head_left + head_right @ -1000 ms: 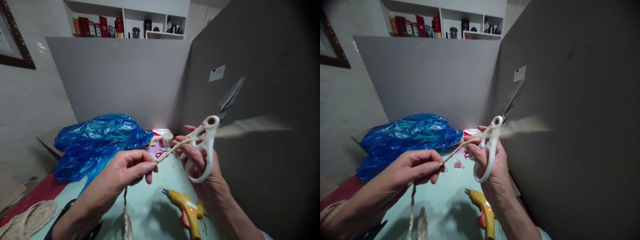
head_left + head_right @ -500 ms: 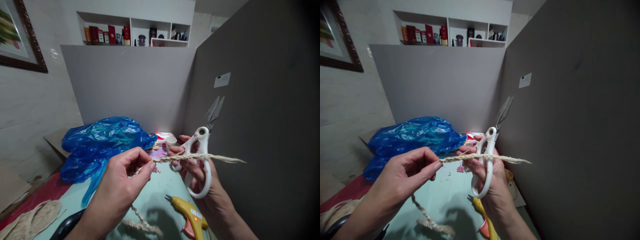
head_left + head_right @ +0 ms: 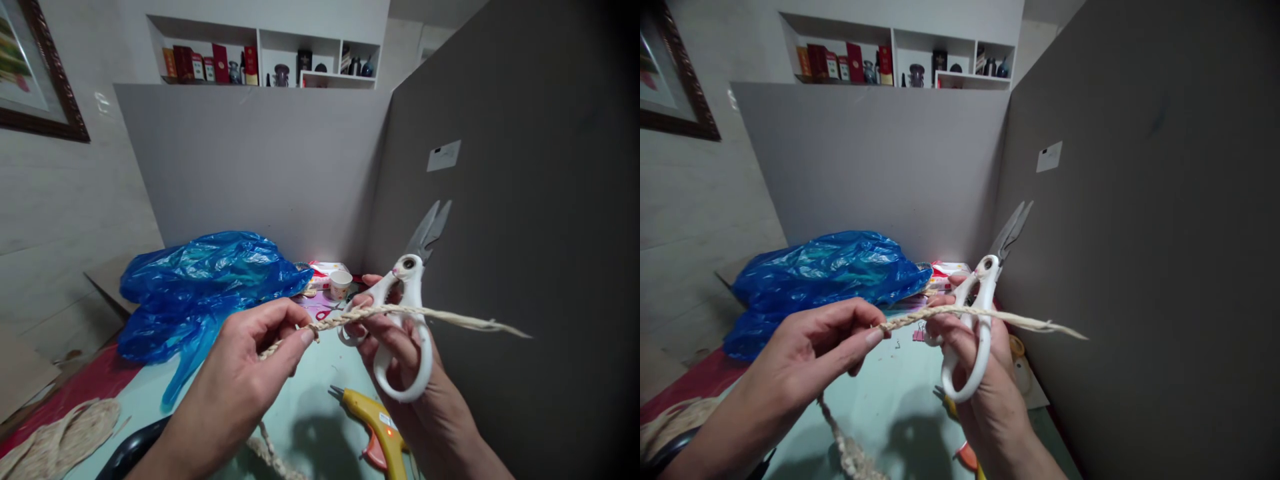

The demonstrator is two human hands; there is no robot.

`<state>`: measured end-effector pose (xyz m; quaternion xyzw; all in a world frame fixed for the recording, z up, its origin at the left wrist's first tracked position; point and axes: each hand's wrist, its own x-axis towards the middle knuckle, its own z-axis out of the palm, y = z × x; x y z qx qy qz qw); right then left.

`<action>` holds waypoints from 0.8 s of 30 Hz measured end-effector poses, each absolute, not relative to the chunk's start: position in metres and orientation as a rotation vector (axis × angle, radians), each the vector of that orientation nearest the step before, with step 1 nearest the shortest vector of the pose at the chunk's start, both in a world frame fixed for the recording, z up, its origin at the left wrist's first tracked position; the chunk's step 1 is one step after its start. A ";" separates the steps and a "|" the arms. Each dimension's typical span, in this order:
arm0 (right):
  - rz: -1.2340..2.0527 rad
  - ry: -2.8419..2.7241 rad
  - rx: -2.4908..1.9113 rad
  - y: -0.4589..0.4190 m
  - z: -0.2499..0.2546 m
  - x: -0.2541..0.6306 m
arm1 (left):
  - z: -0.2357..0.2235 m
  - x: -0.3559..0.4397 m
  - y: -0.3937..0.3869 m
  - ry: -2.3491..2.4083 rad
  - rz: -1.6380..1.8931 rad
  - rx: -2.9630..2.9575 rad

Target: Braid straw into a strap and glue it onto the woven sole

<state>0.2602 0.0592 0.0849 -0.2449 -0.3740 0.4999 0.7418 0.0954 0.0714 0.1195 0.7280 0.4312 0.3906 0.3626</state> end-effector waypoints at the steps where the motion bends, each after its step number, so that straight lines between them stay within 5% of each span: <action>1: 1.111 -0.811 -0.519 0.059 0.085 0.260 | 0.119 0.095 0.071 1.115 1.009 1.886; 24: 1.143 -0.834 -0.513 0.057 0.078 0.255 | 0.119 0.099 0.074 1.180 1.039 1.982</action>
